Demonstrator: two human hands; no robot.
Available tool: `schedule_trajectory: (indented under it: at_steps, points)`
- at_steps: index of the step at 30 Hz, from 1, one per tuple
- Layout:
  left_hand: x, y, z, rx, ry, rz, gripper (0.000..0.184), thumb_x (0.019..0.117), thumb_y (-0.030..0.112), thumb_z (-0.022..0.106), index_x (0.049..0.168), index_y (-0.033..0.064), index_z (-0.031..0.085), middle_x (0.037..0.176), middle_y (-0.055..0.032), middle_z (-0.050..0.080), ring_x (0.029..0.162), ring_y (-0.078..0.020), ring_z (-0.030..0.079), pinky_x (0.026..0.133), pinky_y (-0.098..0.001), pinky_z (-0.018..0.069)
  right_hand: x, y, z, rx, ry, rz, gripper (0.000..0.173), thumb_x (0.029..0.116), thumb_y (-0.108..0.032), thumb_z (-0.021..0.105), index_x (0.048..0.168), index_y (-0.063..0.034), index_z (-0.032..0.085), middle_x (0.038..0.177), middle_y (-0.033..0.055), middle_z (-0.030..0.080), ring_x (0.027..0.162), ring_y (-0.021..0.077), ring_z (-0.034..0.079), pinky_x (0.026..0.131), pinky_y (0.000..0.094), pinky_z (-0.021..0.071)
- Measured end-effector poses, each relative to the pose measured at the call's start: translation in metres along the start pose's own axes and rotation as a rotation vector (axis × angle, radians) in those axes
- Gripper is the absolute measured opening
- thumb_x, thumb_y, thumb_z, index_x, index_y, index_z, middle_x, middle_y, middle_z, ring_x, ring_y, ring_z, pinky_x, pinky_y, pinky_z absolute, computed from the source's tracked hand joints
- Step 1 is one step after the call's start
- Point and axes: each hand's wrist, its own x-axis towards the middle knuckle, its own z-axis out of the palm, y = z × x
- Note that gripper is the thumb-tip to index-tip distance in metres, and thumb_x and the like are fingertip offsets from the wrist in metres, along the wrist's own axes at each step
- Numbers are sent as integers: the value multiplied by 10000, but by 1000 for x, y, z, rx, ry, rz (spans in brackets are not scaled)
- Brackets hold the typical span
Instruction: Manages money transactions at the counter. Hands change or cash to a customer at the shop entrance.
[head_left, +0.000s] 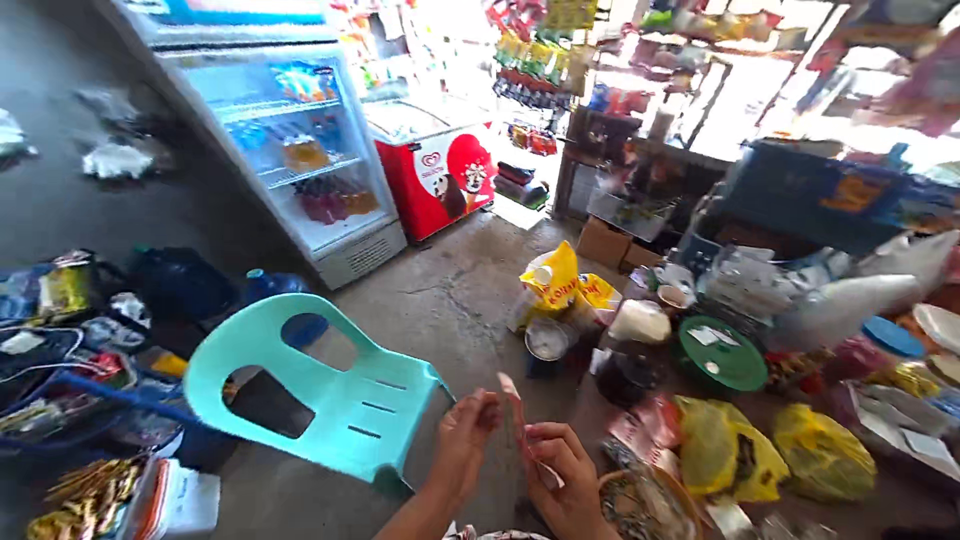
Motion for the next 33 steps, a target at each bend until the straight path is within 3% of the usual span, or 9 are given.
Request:
schedule_trajectory:
  at_steps: [3, 6, 10, 15, 20, 23, 26, 30, 33]
  points:
    - [30, 36, -72, 10, 217, -115, 329, 1112, 186, 411, 901, 54, 627, 771, -17, 685, 658, -94, 659, 647, -230, 574, 34, 10, 59, -92, -89, -52, 103, 913, -147, 701, 977, -81, 655, 1191, 82, 682, 1131, 122, 662, 944, 237, 573]
    - [37, 52, -118, 157, 146, -136, 448, 1120, 266, 344, 832, 79, 631, 727, 11, 689, 625, -76, 651, 626, -227, 565, 62, 17, 105, -278, -220, -136, 114, 899, -193, 696, 952, -92, 702, 1162, 98, 720, 1065, 203, 697, 906, 323, 585]
    - [52, 58, -140, 114, 38, -193, 374, 1085, 261, 352, 1125, 5, 622, 896, -33, 744, 823, -120, 727, 801, -321, 618, 77, 28, 159, -260, -544, -242, 163, 814, -113, 792, 940, -46, 714, 1127, 128, 739, 1044, 280, 722, 908, 444, 593]
    - [104, 74, -153, 158, 246, -182, 309, 1077, 112, 351, 941, 29, 615, 736, -26, 699, 689, -103, 700, 682, -295, 607, 108, 66, 191, -162, -807, -326, 179, 849, -77, 774, 1018, -71, 716, 1080, 88, 750, 1050, 258, 715, 939, 451, 567]
    - [184, 91, -132, 309, 160, -95, 244, 1068, 82, 410, 1009, -18, 626, 816, -11, 708, 773, -84, 702, 783, -292, 600, 167, 123, 197, 6, -652, -27, 172, 952, -56, 636, 1076, -31, 753, 955, 136, 762, 875, 277, 746, 800, 468, 591]
    - [251, 93, -112, 446, -33, -51, 259, 1041, 47, 417, 1116, -60, 641, 967, -45, 735, 900, -95, 716, 878, -322, 601, 220, 175, 189, 71, -458, 200, 158, 925, -126, 708, 1053, -77, 788, 1190, 195, 666, 1074, 293, 660, 912, 445, 574]
    - [319, 103, -77, 619, -195, 12, 270, 1006, 11, 459, 1144, -74, 675, 1125, -83, 709, 1016, -73, 676, 957, -296, 557, 284, 234, 172, 203, -511, 417, 182, 923, -157, 713, 1039, -36, 785, 1475, 229, 527, 1336, 318, 529, 1102, 473, 452]
    - [406, 109, -36, 673, -276, 126, 214, 966, 46, 534, 985, -35, 731, 1067, -45, 693, 945, -23, 661, 883, -223, 562, 347, 292, 150, 377, -437, 580, 172, 940, -102, 691, 1050, 13, 757, 1035, 103, 713, 960, 114, 674, 891, 289, 573]
    - [464, 107, -15, 579, -185, 117, 375, 1040, 163, 390, 1059, -29, 712, 1075, -52, 712, 924, -91, 692, 856, -295, 591, 383, 331, 135, 365, -214, 650, 159, 926, -59, 686, 1051, 8, 758, 1008, 70, 723, 916, 85, 688, 853, 266, 590]
